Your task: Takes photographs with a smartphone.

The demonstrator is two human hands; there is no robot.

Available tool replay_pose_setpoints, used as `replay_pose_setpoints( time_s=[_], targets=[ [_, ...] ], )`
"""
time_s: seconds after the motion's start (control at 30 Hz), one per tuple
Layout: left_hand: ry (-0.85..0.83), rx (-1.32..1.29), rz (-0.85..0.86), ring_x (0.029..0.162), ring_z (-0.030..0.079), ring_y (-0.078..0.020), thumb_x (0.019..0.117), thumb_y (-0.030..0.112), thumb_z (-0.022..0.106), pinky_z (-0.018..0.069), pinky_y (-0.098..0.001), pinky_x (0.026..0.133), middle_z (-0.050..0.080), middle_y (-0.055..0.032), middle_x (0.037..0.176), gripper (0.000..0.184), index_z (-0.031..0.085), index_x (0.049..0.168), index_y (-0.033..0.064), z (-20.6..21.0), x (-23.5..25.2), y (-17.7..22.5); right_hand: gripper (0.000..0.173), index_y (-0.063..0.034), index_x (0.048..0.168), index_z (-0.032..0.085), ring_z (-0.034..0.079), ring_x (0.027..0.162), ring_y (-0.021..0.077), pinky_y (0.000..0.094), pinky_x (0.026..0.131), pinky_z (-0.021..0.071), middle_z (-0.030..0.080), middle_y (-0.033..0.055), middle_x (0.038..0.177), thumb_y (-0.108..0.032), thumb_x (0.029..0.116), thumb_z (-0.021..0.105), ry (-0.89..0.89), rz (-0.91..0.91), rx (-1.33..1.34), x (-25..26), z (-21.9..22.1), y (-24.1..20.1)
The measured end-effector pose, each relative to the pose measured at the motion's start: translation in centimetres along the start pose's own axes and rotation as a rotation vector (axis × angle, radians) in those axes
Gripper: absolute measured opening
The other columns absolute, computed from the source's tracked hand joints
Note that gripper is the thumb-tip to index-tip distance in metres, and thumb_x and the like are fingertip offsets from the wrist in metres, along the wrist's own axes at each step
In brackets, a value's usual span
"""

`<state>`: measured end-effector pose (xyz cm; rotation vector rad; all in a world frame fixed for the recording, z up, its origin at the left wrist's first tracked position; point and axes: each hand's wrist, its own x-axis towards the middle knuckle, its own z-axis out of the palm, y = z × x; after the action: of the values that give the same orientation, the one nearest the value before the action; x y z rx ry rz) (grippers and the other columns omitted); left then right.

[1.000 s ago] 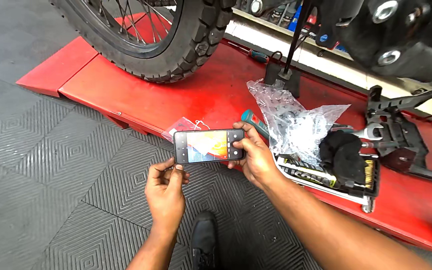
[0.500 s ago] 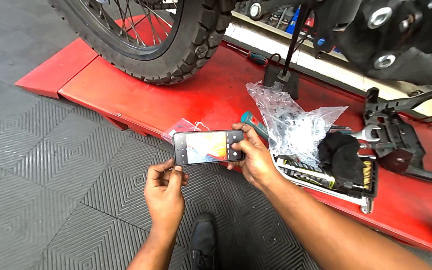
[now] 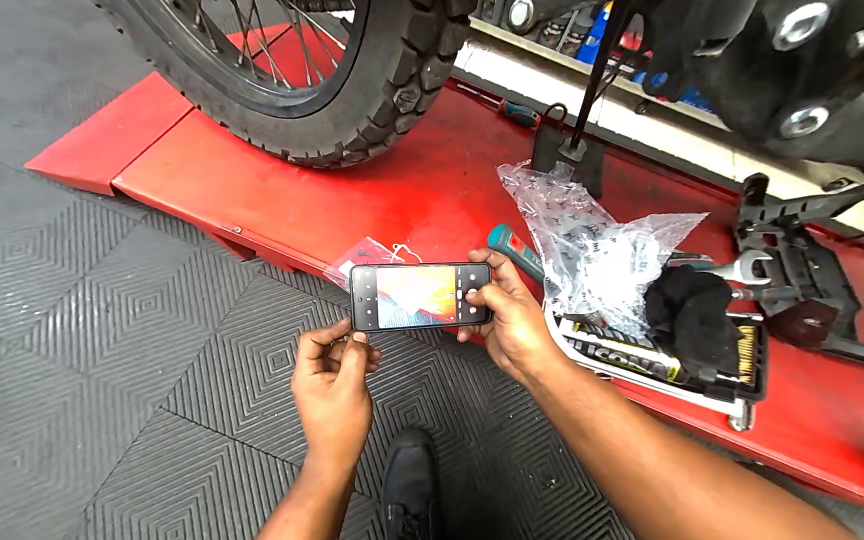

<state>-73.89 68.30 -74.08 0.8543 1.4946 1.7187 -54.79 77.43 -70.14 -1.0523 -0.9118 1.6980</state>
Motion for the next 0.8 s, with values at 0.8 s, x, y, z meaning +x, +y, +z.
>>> replay_pose_setpoints(
  time_s=[0.8],
  targets=[
    [0.055, 0.003, -0.243, 0.067, 0.067, -0.0129, 0.1067, 0.021, 0.049, 0.0598, -0.0285, 0.062, 0.067, -0.0043, 0.091, 0.015, 0.056, 0.113, 0.0092, 0.9, 4.4, -2.5, 0.04, -0.0224, 0.138, 0.052, 0.069, 0.075, 0.0238, 0.0377, 0.056, 0.0586, 0.065, 0.014, 0.109, -0.015, 0.0983, 0.051, 0.228, 0.094, 0.121, -0.3, 0.0, 2.0]
  ],
)
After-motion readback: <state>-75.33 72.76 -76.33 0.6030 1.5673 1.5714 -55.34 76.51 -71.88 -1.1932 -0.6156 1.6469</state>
